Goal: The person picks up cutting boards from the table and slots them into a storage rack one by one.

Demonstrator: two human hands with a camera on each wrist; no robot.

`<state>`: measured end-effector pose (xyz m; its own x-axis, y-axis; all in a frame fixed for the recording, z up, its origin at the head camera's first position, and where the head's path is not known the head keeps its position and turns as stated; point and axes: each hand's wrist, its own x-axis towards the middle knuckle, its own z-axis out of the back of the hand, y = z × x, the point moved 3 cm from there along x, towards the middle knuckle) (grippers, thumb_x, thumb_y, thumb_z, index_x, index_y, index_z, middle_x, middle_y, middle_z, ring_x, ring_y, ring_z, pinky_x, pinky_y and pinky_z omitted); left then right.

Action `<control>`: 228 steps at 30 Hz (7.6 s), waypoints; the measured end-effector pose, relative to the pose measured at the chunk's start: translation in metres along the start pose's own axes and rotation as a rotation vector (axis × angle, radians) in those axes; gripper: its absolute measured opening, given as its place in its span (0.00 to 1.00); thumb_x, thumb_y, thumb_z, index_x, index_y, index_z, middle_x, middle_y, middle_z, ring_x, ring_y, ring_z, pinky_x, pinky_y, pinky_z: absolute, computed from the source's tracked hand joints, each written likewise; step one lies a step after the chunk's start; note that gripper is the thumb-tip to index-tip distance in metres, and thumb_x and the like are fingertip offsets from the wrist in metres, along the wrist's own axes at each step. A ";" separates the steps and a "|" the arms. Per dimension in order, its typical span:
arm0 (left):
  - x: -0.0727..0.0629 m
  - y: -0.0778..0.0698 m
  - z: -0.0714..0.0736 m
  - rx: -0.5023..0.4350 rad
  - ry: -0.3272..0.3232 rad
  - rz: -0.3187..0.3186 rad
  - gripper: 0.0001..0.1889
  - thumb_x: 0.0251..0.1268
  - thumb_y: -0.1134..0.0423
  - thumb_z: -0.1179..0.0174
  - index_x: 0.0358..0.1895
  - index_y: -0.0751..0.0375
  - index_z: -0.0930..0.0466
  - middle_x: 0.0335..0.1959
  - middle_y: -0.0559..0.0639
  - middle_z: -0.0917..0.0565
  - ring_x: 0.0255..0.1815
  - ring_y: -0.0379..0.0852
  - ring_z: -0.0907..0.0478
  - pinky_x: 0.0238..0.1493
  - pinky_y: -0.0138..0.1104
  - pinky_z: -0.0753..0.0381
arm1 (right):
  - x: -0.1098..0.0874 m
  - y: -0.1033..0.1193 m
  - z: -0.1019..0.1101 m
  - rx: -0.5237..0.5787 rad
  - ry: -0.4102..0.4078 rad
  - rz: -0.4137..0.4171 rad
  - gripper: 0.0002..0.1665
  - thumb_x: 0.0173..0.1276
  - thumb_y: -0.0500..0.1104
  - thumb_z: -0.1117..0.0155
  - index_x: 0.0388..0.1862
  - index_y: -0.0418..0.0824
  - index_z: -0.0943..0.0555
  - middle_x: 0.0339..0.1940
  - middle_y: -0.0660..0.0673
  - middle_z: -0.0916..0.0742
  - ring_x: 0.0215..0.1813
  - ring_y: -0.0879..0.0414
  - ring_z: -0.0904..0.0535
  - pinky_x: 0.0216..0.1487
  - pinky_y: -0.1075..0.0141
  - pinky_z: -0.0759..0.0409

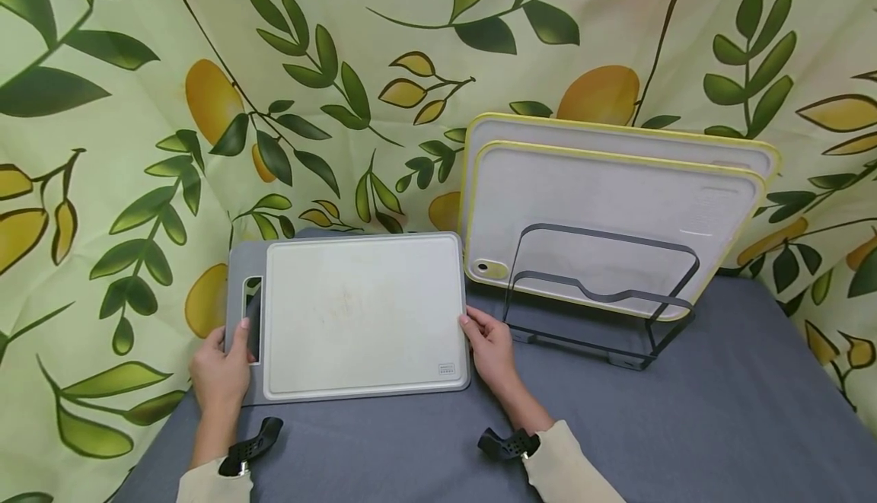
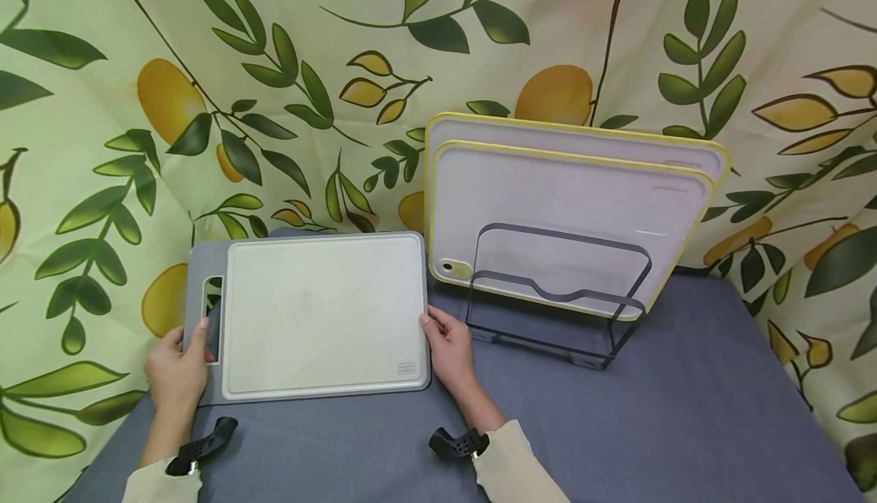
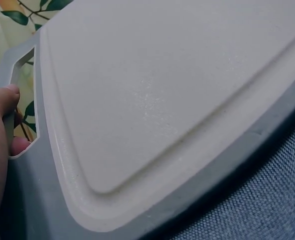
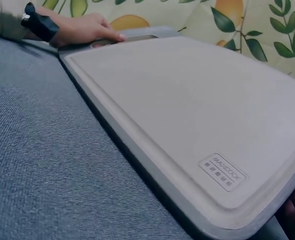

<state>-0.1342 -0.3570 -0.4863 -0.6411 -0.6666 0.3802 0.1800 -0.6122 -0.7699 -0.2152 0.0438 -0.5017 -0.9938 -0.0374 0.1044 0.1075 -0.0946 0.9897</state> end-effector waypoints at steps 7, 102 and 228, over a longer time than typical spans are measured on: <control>-0.001 -0.002 -0.003 -0.040 -0.028 -0.008 0.22 0.74 0.47 0.42 0.31 0.65 0.20 0.06 0.15 0.36 0.13 0.19 0.39 0.25 0.26 0.38 | -0.002 0.002 0.002 -0.009 0.001 0.024 0.22 0.77 0.39 0.41 0.64 0.28 0.22 0.47 0.30 0.10 0.37 0.70 0.16 0.38 0.74 0.17; -0.017 -0.216 -0.076 -0.738 0.083 -0.258 0.14 0.71 0.67 0.38 0.27 0.76 0.21 0.13 0.70 0.25 0.12 0.33 0.30 0.16 0.22 0.39 | -0.019 0.134 0.198 -0.436 -0.329 0.217 0.25 0.78 0.43 0.42 0.67 0.29 0.24 0.31 0.80 0.18 0.35 0.81 0.19 0.38 0.85 0.22; -0.077 -0.233 -0.203 -0.740 0.301 -0.252 0.18 0.73 0.55 0.38 0.25 0.63 0.23 0.16 0.61 0.21 0.16 0.34 0.32 0.22 0.27 0.37 | -0.013 0.071 0.302 -0.449 -0.421 -0.014 0.29 0.78 0.50 0.43 0.71 0.36 0.26 0.32 0.82 0.19 0.34 0.84 0.19 0.34 0.87 0.25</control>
<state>-0.2784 -0.0766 -0.4401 -0.7875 -0.3410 0.5134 -0.4638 -0.2206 -0.8580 -0.2027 0.3378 -0.4031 -0.9109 0.3542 0.2119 0.0043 -0.5053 0.8629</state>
